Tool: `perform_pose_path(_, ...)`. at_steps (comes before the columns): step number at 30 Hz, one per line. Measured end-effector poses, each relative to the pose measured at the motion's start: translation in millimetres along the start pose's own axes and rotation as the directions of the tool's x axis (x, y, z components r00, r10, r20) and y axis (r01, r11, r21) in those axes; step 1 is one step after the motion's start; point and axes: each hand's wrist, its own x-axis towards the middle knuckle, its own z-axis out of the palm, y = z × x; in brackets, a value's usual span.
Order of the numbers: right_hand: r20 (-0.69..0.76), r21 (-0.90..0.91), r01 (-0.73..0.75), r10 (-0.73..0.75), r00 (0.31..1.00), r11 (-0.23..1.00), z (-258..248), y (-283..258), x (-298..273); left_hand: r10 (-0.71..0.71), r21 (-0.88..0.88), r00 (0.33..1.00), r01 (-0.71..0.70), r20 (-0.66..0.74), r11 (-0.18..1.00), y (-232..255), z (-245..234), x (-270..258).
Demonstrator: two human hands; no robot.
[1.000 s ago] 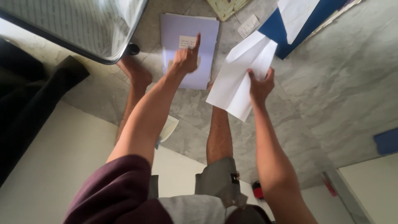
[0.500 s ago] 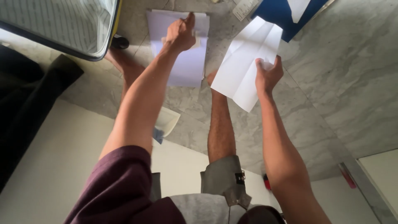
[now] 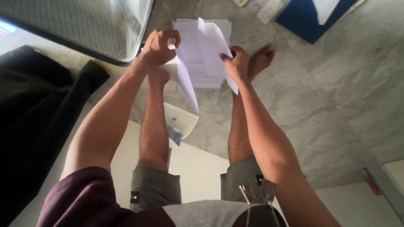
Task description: Packing documents, certificates, books, and clothing into a suitcase.
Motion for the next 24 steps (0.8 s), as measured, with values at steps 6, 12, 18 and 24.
perform_pose_path(6, 0.101, -0.012, -0.068, 0.069, 0.993, 0.998, 59, -2, -11, 0.176, -0.025, 0.98, -0.179, -0.094, 0.984, -2, -9, 3)
perform_pose_path(12, 0.264, -0.206, -0.204, 0.255, 0.93, 0.957, 112, 44, 1, 0.262, -0.064, 0.945, -0.279, -0.195, 0.958, -7, 27, 7)
perform_pose_path(18, 0.06, 0.142, -0.095, 0.087, 0.994, 0.985, 114, 76, 17, 0.413, 0.097, 0.799, -0.415, -0.436, 0.905, -9, 68, 17)
perform_pose_path(24, -0.218, -0.127, -0.182, 0.152, 0.964, 0.975, 33, 55, 39, 0.073, 0.0, 0.899, -0.081, -0.432, 0.997, 9, 116, 33)
